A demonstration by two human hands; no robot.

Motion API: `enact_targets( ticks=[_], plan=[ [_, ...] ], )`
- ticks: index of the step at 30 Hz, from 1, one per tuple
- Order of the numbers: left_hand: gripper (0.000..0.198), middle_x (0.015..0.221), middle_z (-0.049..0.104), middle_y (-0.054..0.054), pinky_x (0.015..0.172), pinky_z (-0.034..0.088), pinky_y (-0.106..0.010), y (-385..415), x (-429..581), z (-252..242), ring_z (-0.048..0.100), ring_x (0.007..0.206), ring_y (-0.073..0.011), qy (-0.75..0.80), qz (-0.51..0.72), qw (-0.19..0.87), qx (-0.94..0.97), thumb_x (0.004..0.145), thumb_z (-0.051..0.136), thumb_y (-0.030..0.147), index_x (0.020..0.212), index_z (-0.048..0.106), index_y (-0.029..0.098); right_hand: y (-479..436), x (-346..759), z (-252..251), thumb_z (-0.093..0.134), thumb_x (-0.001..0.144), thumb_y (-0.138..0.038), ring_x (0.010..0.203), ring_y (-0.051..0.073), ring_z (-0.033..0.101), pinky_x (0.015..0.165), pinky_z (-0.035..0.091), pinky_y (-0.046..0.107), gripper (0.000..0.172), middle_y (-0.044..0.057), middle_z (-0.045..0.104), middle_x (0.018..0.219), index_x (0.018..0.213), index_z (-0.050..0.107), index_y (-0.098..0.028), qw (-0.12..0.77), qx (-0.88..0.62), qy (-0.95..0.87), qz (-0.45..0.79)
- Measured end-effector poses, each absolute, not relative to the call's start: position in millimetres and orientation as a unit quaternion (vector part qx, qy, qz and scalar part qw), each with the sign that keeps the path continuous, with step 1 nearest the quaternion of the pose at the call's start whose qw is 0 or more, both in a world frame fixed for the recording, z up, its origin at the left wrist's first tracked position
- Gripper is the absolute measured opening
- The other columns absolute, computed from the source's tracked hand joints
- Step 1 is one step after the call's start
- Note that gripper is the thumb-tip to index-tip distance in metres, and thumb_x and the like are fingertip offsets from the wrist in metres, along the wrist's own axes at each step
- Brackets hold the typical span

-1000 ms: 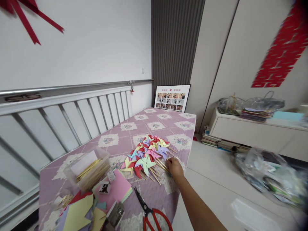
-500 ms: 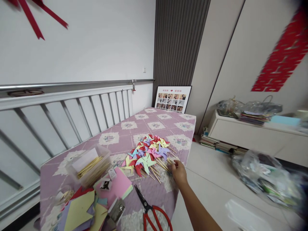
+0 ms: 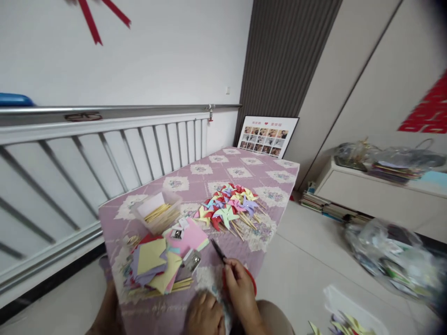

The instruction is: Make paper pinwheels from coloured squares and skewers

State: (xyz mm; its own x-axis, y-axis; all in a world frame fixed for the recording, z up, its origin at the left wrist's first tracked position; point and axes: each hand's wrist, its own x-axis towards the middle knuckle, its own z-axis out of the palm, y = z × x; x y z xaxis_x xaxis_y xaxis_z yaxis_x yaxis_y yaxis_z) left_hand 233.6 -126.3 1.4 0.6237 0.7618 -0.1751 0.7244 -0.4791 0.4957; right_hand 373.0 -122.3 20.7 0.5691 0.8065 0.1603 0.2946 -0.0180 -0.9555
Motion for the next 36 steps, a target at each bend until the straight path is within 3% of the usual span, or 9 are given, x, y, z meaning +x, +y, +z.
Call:
enact_targets(
  ticks=[2,5,9,12,15,18,23,28,36],
  plan=[
    [0.039,0.123,0.062,-0.012,0.11,0.03,-0.044,-128.6,229.5,-1.9,0.049,0.121,-0.0284,0.434,0.073,0.255,0.861,0.081,0.051,0.019,0.117,0.065,0.018,-127.3,346.3,15.4,0.054,0.085,-0.043,0.079,0.022,0.064,0.073,0.051,0.031,0.027,0.005,0.07,0.082,0.089,0.065,-0.019,0.558,-0.661,-0.428,0.259],
    [0.063,0.135,0.054,-0.013,0.111,0.028,-0.042,-128.7,222.2,-0.1,0.045,0.125,-0.0276,0.384,0.103,0.272,0.876,0.082,0.051,0.023,0.143,0.039,0.017,-130.5,329.7,3.3,0.048,0.087,-0.047,0.073,0.022,0.065,0.07,0.052,0.031,0.033,0.005,0.07,0.076,0.085,0.065,-0.019,0.534,-0.677,-0.441,0.248],
    [0.057,0.13,0.058,-0.012,0.109,0.031,-0.042,-126.2,213.7,3.4,0.049,0.12,-0.026,0.362,0.138,0.268,0.882,0.08,0.052,0.023,0.136,0.048,0.017,-129.7,330.7,-6.9,0.041,0.089,-0.045,0.068,0.022,0.065,0.065,0.053,0.031,0.034,0.004,0.069,0.071,0.084,0.063,-0.02,0.497,-0.702,-0.471,0.196],
    [0.03,0.106,0.067,-0.011,0.099,0.04,-0.042,-129.8,203.7,2.0,0.056,0.104,-0.0252,0.36,0.147,0.259,0.884,0.078,0.053,0.019,0.104,0.068,0.016,-127.4,329.1,-9.9,0.042,0.088,-0.044,0.07,0.024,0.066,0.066,0.054,0.034,0.033,0.007,0.07,0.075,0.086,0.063,-0.019,0.48,-0.704,-0.488,0.189],
    [0.016,0.088,0.067,-0.006,0.084,0.046,-0.034,-132.7,184.8,4.3,0.059,0.089,-0.0199,0.351,0.189,0.286,0.871,0.078,0.052,0.015,0.08,0.067,0.019,-124.5,323.5,-13.4,0.045,0.085,-0.043,0.078,0.026,0.068,0.073,0.053,0.038,0.03,0.01,0.071,0.082,0.087,0.063,-0.018,0.469,-0.701,-0.506,0.179],
    [0.02,0.085,0.066,-0.003,0.076,0.047,-0.028,-118.1,154.9,16.2,0.059,0.083,-0.0158,0.383,0.278,0.313,0.824,0.078,0.048,0.008,0.081,0.064,0.02,-121.1,319.3,-17.7,0.046,0.085,-0.039,0.082,0.027,0.068,0.077,0.053,0.039,0.028,0.011,0.071,0.084,0.086,0.064,-0.018,0.448,-0.69,-0.544,0.165],
    [0.021,0.094,0.067,-0.006,0.091,0.046,-0.038,-45.5,90.9,36.8,0.059,0.096,-0.0205,0.503,0.39,0.198,0.746,0.081,0.046,0.011,0.087,0.064,0.02,-118.4,318.8,-22.7,0.041,0.09,-0.035,0.081,0.026,0.069,0.075,0.054,0.038,0.029,0.012,0.072,0.086,0.09,0.064,-0.016,0.385,-0.686,-0.609,0.102],
    [0.028,0.111,0.064,-0.012,0.102,0.04,-0.044,12.9,54.1,33.4,0.055,0.109,-0.0259,0.57,0.298,0.115,0.757,0.077,0.053,0.017,0.103,0.064,0.015,-118.1,318.2,-21.8,0.04,0.09,-0.034,0.078,0.025,0.07,0.071,0.056,0.036,0.03,0.011,0.072,0.084,0.088,0.064,-0.017,0.372,-0.686,-0.622,0.07],
    [0.053,0.131,0.055,-0.015,0.105,0.034,-0.046,24.1,59.2,27.1,0.048,0.121,-0.0319,0.571,0.171,0.122,0.794,0.072,0.065,0.039,0.119,0.06,0.015,-114.7,316.5,-20.2,0.04,0.091,-0.034,0.081,0.025,0.07,0.074,0.057,0.037,0.03,0.012,0.073,0.087,0.09,0.064,-0.017,0.347,-0.695,-0.626,0.067]
  ],
)
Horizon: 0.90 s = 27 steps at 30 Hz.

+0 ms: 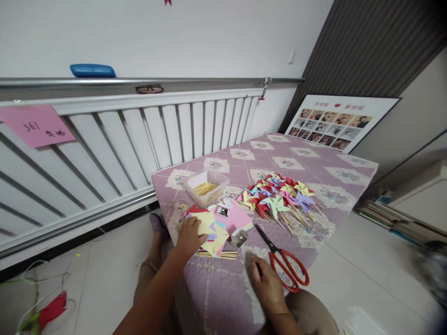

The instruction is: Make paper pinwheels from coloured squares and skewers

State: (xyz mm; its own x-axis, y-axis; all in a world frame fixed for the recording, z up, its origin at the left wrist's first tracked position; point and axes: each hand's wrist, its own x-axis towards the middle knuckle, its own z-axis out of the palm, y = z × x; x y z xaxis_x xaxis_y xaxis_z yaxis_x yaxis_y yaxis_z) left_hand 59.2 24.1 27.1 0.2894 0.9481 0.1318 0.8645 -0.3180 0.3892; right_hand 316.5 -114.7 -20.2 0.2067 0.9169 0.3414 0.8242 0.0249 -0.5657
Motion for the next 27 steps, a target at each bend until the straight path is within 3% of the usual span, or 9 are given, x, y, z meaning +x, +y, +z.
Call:
enact_targets(
  ticks=[13,27],
  plan=[
    [0.04,0.127,0.059,-0.011,0.104,0.036,-0.042,31.1,53.6,17.7,0.051,0.119,-0.0272,0.569,0.199,0.142,0.785,0.076,0.062,0.038,0.111,0.064,0.021,-113.7,317.1,-22.4,0.04,0.089,-0.033,0.08,0.025,0.07,0.074,0.056,0.037,0.029,0.012,0.073,0.086,0.089,0.064,-0.017,0.341,-0.697,-0.628,0.059],
    [0.038,0.124,0.062,-0.011,0.104,0.037,-0.041,35.3,53.5,16.8,0.053,0.116,-0.0249,0.571,0.221,0.171,0.772,0.077,0.049,0.02,0.112,0.063,0.017,-113.5,315.6,-17.4,0.043,0.087,-0.034,0.08,0.025,0.071,0.073,0.056,0.036,0.027,0.011,0.074,0.085,0.086,0.065,-0.018,0.352,-0.698,-0.62,0.067]
  ],
)
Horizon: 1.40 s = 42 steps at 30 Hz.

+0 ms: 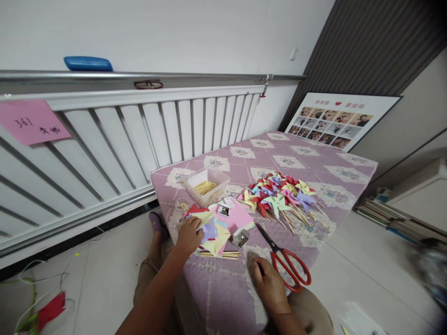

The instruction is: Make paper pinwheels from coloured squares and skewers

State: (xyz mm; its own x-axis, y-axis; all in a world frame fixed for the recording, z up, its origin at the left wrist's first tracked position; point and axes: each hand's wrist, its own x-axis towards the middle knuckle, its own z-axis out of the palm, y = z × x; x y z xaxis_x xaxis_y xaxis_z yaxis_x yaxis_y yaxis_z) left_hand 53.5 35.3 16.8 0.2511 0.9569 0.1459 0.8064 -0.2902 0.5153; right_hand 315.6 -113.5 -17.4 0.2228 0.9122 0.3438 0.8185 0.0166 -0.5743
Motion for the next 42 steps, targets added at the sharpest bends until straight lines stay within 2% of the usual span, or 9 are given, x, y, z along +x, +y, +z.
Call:
enact_targets(
  ticks=[11,23,30,32,35,37,42],
  plan=[
    [0.041,0.122,0.063,-0.012,0.103,0.039,-0.04,37.7,55.7,11.5,0.054,0.116,-0.0236,0.583,0.239,0.168,0.758,0.077,0.044,0.014,0.114,0.063,0.016,-114.0,316.7,-21.7,0.04,0.089,-0.033,0.08,0.026,0.07,0.073,0.056,0.037,0.029,0.012,0.073,0.086,0.087,0.064,-0.017,0.348,-0.696,-0.625,0.06],
    [0.033,0.113,0.067,-0.013,0.099,0.043,-0.039,42.0,58.9,12.8,0.06,0.107,-0.0228,0.594,0.255,0.169,0.744,0.086,0.038,0.019,0.104,0.066,0.015,-113.5,315.4,-18.0,0.042,0.088,-0.034,0.076,0.025,0.07,0.071,0.056,0.035,0.027,0.011,0.073,0.082,0.083,0.064,-0.02,0.365,-0.694,-0.617,0.063],
    [0.027,0.08,0.07,-0.008,0.081,0.05,-0.037,46.8,55.8,22.6,0.065,0.08,-0.0215,0.601,0.272,0.187,0.728,0.085,0.04,0.017,0.077,0.066,0.017,-114.2,315.7,-16.8,0.042,0.088,-0.035,0.077,0.025,0.07,0.071,0.056,0.036,0.027,0.011,0.073,0.082,0.085,0.064,-0.019,0.364,-0.694,-0.618,0.062],
    [0.028,0.084,0.071,-0.009,0.081,0.051,-0.037,48.3,52.3,28.5,0.065,0.083,-0.0218,0.609,0.29,0.184,0.715,0.086,0.039,0.018,0.082,0.067,0.017,-114.3,315.2,-15.2,0.042,0.088,-0.035,0.076,0.025,0.07,0.07,0.056,0.035,0.027,0.01,0.073,0.082,0.084,0.065,-0.02,0.367,-0.694,-0.617,0.061],
    [0.032,0.111,0.068,-0.01,0.098,0.045,-0.037,45.1,45.3,43.9,0.06,0.108,-0.0209,0.612,0.338,0.166,0.695,0.087,0.038,0.019,0.105,0.065,0.016,-114.8,314.1,-13.6,0.043,0.087,-0.035,0.075,0.024,0.07,0.069,0.056,0.036,0.027,0.01,0.073,0.082,0.084,0.065,-0.02,0.371,-0.694,-0.614,0.064],
    [0.035,0.122,0.064,-0.011,0.106,0.039,-0.038,35.9,42.0,58.3,0.054,0.119,-0.0205,0.597,0.384,0.147,0.689,0.089,0.037,0.021,0.113,0.062,0.014,-115.5,313.5,-13.2,0.043,0.088,-0.035,0.075,0.025,0.07,0.069,0.056,0.036,0.028,0.011,0.074,0.082,0.084,0.066,-0.019,0.376,-0.694,-0.61,0.069],
    [0.033,0.123,0.061,-0.008,0.107,0.041,-0.042,-12.4,51.9,88.3,0.052,0.12,-0.0208,0.477,0.504,0.101,0.713,0.085,0.042,0.014,0.11,0.063,0.021,-116.1,314.1,-11.1,0.046,0.087,-0.039,0.076,0.025,0.069,0.072,0.056,0.038,0.029,0.01,0.073,0.083,0.086,0.067,-0.019,0.405,-0.691,-0.59,0.105]
  ],
)
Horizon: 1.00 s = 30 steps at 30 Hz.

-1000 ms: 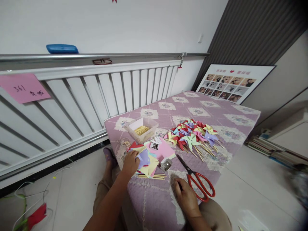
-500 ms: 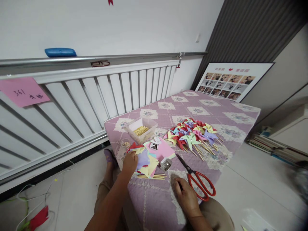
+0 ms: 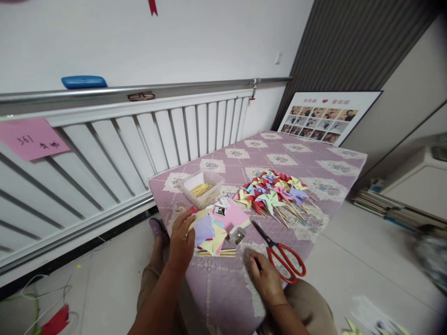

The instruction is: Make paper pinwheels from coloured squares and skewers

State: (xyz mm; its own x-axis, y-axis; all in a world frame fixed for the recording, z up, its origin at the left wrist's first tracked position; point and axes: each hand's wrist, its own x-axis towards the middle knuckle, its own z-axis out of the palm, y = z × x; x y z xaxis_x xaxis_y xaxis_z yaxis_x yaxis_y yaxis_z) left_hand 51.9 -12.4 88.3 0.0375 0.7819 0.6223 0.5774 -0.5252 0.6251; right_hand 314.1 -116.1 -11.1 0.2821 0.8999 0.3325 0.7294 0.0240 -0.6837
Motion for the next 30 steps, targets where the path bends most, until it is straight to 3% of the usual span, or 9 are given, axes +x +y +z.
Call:
enact_targets(
  ticks=[4,8,12,16,19,23,26,30],
  plan=[
    [0.04,0.123,0.06,-0.008,0.104,0.044,-0.043,-57.6,70.7,88.9,0.053,0.118,-0.021,0.436,0.525,0.123,0.721,0.081,0.043,0.007,0.113,0.061,0.022,-116.2,310.1,-2.2,0.055,0.08,-0.048,0.08,0.027,0.068,0.078,0.054,0.041,0.034,0.011,0.073,0.086,0.089,0.068,-0.017,0.454,-0.677,-0.551,0.182],
    [0.046,0.124,0.059,-0.008,0.104,0.043,-0.043,-89.0,79.6,80.2,0.052,0.119,-0.0212,0.408,0.494,0.13,0.757,0.08,0.041,0.003,0.116,0.06,0.024,-130.7,287.5,21.1,0.044,0.089,-0.054,0.09,0.025,0.068,0.082,0.055,0.039,0.044,0.011,0.074,0.096,0.098,0.068,-0.018,0.471,-0.655,-0.537,0.245],
    [0.047,0.122,0.06,-0.009,0.103,0.043,-0.044,-103.9,77.3,77.7,0.05,0.12,-0.0218,0.365,0.468,0.097,0.799,0.08,0.039,0.001,0.117,0.059,0.022,-160.3,254.6,58.3,0.042,0.089,-0.061,0.108,0.027,0.063,0.086,0.053,0.039,0.05,0.011,0.068,0.116,0.112,0.063,-0.022,0.546,-0.541,-0.442,0.463],
    [0.043,0.125,0.059,-0.01,0.104,0.041,-0.045,-110.7,72.8,80.2,0.047,0.124,-0.0241,0.332,0.44,0.048,0.833,0.082,0.041,0.005,0.119,0.059,0.021,-180.0,239.1,92.3,0.045,0.086,-0.065,0.119,0.028,0.055,0.088,0.051,0.038,0.055,0.01,0.061,0.129,0.12,0.058,-0.024,0.568,-0.471,-0.383,0.557],
    [0.038,0.123,0.061,-0.011,0.102,0.041,-0.045,-114.4,71.3,82.4,0.047,0.123,-0.0248,0.315,0.431,0.0,0.846,0.084,0.044,0.008,0.117,0.059,0.02,-183.6,236.5,105.7,0.06,0.077,-0.065,0.11,0.026,0.059,0.083,0.052,0.034,0.055,0.01,0.065,0.12,0.113,0.063,-0.023,0.582,-0.456,-0.328,0.588],
    [0.034,0.119,0.063,-0.012,0.1,0.042,-0.046,-117.9,70.9,85.3,0.048,0.12,-0.0263,0.294,0.428,-0.038,0.853,0.087,0.045,0.012,0.115,0.061,0.018,-182.6,231.6,109.8,0.077,0.07,-0.05,0.087,0.018,0.063,0.073,0.05,0.025,0.044,0.006,0.072,0.1,0.104,0.07,-0.023,0.61,-0.424,-0.243,0.623],
    [0.033,0.119,0.063,-0.012,0.1,0.041,-0.046,-119.4,69.8,86.1,0.05,0.118,-0.0263,0.292,0.425,-0.042,0.856,0.088,0.045,0.014,0.115,0.062,0.019,-181.6,228.4,107.2,0.081,0.068,-0.042,0.07,0.012,0.06,0.065,0.047,0.021,0.036,0.002,0.071,0.084,0.096,0.072,-0.021,0.614,-0.431,-0.217,0.625],
    [0.037,0.126,0.059,-0.012,0.101,0.04,-0.046,-122.0,66.7,81.2,0.049,0.121,-0.0257,0.306,0.429,-0.002,0.85,0.085,0.047,0.01,0.118,0.061,0.02,-181.7,228.4,100.6,0.08,0.069,-0.041,0.056,0.009,0.052,0.056,0.042,0.019,0.027,-0.002,0.065,0.065,0.071,0.067,-0.018,0.612,-0.451,-0.217,0.612]
  ],
)
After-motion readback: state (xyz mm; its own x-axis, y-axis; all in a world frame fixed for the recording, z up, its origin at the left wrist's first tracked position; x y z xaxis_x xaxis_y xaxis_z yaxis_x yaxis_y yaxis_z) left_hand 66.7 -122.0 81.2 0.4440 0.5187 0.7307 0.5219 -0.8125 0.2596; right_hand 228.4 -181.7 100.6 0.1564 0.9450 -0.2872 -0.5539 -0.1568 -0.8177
